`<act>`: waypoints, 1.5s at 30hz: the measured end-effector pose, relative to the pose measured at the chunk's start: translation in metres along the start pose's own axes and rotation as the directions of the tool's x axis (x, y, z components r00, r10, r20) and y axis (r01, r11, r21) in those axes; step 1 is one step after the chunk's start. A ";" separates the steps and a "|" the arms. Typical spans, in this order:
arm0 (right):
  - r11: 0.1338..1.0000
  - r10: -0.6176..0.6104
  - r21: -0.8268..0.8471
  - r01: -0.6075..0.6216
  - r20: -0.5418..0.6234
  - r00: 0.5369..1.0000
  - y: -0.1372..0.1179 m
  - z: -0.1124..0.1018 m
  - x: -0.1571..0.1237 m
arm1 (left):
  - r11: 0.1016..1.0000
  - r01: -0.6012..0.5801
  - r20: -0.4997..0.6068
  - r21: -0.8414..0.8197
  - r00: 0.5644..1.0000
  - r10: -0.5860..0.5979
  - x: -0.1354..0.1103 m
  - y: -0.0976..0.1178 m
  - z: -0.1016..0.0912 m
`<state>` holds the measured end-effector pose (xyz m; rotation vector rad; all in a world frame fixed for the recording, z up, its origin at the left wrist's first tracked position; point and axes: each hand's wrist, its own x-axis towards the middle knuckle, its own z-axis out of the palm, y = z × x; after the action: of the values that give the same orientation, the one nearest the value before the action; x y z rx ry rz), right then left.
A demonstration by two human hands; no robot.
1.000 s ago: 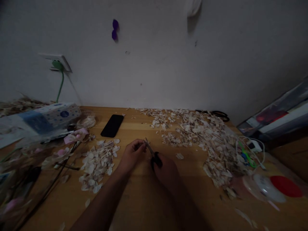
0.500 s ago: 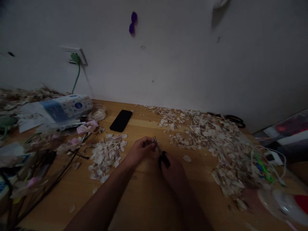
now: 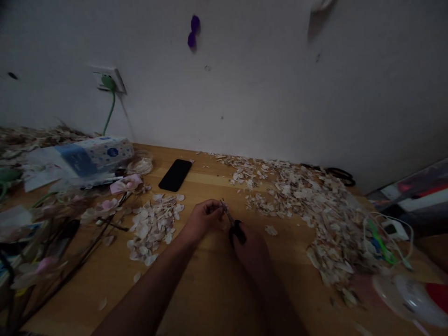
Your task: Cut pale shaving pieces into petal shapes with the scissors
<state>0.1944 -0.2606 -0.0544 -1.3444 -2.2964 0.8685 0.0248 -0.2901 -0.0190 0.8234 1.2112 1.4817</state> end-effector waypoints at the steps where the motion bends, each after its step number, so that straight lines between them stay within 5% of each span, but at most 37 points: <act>1: 1.000 0.002 0.000 -0.002 0.001 1.000 -0.001 0.000 0.000 | 1.000 0.001 0.003 0.014 1.000 -0.001 0.000 0.001 -0.001; 12: 1.000 -0.012 0.011 0.012 0.020 1.000 -0.002 -0.002 0.000 | 0.999 0.049 0.025 -0.003 0.998 -0.049 0.002 -0.002 -0.002; 20: 1.000 -0.003 0.016 0.003 0.038 0.999 -0.005 -0.004 0.000 | 0.991 0.006 0.052 0.137 0.999 -0.013 0.001 0.004 -0.006; 26: 1.000 -0.015 0.023 0.014 0.013 1.000 -0.002 -0.003 0.001 | 0.989 0.126 0.106 -0.072 0.987 -0.118 0.002 -0.008 -0.005; 30: 0.999 -0.035 0.007 0.035 0.003 0.999 -0.001 -0.003 0.001 | 0.977 0.108 0.075 -0.182 0.993 -0.095 0.002 -0.012 -0.001; 38: 0.999 -0.027 0.019 0.027 0.041 0.999 0.000 -0.004 0.000 | 0.998 0.037 0.073 0.044 0.997 -0.041 0.002 -0.004 -0.008; 45: 0.999 -0.027 0.034 0.026 0.022 0.999 0.001 -0.004 0.001 | 0.964 0.157 0.074 -0.215 0.987 -0.144 0.003 -0.016 -0.001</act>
<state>0.1967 -0.2582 -0.0522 -1.2935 -2.3008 0.9144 0.0277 -0.2880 -0.0349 0.6071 1.0218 1.4275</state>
